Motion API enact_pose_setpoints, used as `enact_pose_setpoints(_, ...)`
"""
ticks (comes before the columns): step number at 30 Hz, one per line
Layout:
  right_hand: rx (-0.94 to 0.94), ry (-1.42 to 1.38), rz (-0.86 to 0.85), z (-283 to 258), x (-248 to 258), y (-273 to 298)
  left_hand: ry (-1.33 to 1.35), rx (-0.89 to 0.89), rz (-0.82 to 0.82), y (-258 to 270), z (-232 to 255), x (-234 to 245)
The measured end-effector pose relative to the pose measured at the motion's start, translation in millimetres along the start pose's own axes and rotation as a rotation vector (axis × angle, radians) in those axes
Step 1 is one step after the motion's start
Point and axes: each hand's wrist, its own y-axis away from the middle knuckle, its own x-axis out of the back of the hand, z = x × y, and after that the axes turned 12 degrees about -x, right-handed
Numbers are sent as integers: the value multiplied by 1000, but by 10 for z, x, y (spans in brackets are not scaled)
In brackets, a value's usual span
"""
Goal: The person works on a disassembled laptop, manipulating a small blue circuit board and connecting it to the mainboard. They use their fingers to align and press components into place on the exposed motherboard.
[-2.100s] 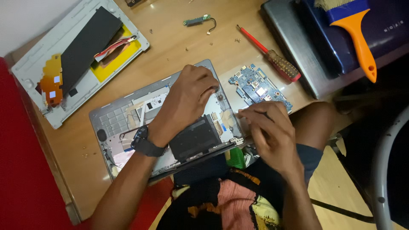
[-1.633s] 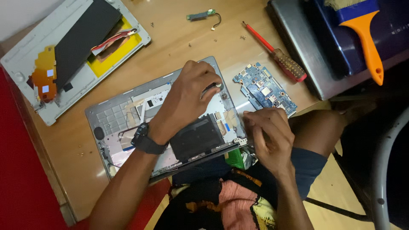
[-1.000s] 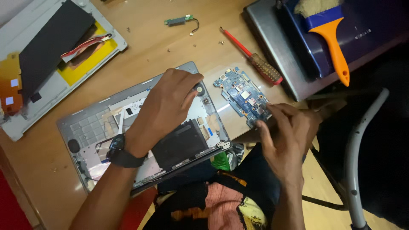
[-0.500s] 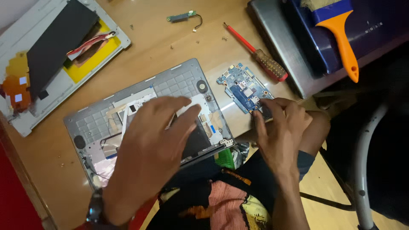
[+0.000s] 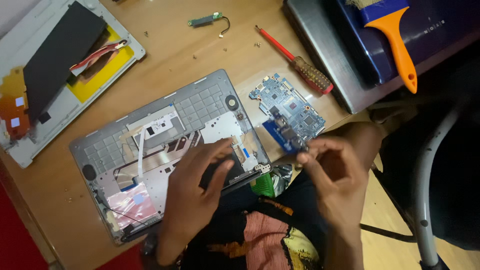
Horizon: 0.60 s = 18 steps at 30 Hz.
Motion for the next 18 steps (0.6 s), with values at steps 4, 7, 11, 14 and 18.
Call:
enact_pose_setpoints(4,122,-38,10,182,-121,170,232,1,-3,-163,100,-43)
enact_pose_setpoints(7,114,-237,-54,205,-219,245,293,69,0,-211,110,-75)
enact_pose_setpoints(11,44,-110,-71,210,-254,296,286,54,65,-217,94,-97)
enact_pose_setpoints(14,96,44,-118,312,-208,381,240,112,58,-80,79,-86)
enact_pose_setpoints(18,326,169,-296,442,-122,584,254,414,105,327,73,-111)
